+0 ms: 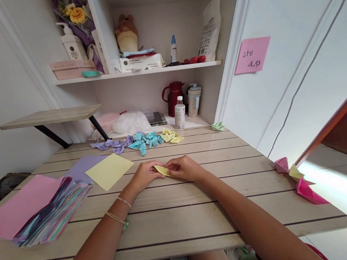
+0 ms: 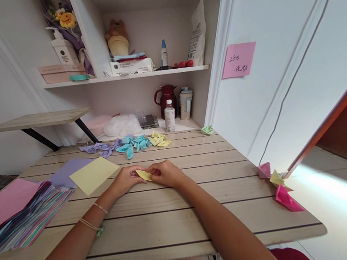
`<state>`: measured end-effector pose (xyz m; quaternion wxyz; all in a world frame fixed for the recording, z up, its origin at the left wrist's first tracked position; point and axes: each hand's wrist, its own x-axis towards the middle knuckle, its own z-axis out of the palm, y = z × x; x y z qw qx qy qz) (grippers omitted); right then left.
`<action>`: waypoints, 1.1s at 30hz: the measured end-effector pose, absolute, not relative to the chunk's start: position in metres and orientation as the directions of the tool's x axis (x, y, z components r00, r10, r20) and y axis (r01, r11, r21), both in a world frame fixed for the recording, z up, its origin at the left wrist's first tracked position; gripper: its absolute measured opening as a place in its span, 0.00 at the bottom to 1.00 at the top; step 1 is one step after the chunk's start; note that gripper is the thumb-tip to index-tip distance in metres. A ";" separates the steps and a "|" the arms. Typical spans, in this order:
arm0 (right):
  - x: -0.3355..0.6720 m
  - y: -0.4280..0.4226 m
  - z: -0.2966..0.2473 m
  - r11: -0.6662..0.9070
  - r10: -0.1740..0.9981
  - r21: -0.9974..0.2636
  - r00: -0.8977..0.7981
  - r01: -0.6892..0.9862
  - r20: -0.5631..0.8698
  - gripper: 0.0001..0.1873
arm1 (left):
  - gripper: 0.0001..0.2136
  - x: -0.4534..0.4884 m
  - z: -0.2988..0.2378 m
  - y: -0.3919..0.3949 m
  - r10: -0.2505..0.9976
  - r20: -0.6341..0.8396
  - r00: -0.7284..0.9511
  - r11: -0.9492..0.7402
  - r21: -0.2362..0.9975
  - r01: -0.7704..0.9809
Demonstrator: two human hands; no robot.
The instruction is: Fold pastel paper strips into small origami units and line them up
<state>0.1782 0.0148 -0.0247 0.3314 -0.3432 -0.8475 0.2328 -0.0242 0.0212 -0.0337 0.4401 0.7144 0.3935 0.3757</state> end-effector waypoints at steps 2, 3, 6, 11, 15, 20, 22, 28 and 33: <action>0.176 0.014 -0.026 0.647 0.749 -0.621 -0.517 0.442 0.413 0.13 | 0.17 -0.024 -0.033 0.020 0.894 0.194 0.404 -0.314 0.915 0.255; 0.175 0.013 -0.026 0.642 0.758 -0.614 -0.501 0.460 0.417 0.13 | 0.18 -0.024 -0.033 0.020 0.896 0.195 0.399 -0.317 0.910 0.266; 0.171 0.011 -0.025 0.616 0.787 -0.589 -0.452 0.523 0.420 0.13 | 0.18 -0.023 -0.031 0.017 0.898 0.193 0.394 -0.323 0.899 0.296; 0.169 0.014 -0.027 0.534 0.832 -0.722 -0.428 0.440 0.355 0.10 | 0.18 -0.020 -0.028 0.015 0.901 0.192 0.390 -0.316 0.905 0.285; 0.171 0.019 -0.031 0.411 0.860 -0.873 -0.430 0.262 0.276 0.15 | 0.19 -0.021 -0.028 0.018 0.918 0.213 0.335 -0.299 0.927 0.228; 0.176 0.022 -0.030 0.445 0.843 -0.873 -0.421 0.200 0.334 0.19 | 0.23 -0.026 -0.035 0.027 0.950 0.215 0.227 -0.249 0.959 0.135; 0.178 0.022 -0.028 0.490 0.838 -0.833 -0.401 0.257 0.370 0.11 | 0.24 -0.026 -0.039 0.029 0.953 0.194 0.234 -0.223 0.969 0.103; 0.182 0.021 -0.025 0.563 0.808 -0.731 -0.443 0.386 0.389 0.08 | 0.32 -0.020 -0.048 0.032 0.933 0.178 0.312 -0.202 0.978 0.044; 0.183 0.022 -0.026 0.646 0.754 -0.615 -0.504 0.452 0.422 0.07 | 0.33 -0.020 -0.049 0.030 0.927 0.170 0.334 -0.209 0.974 0.085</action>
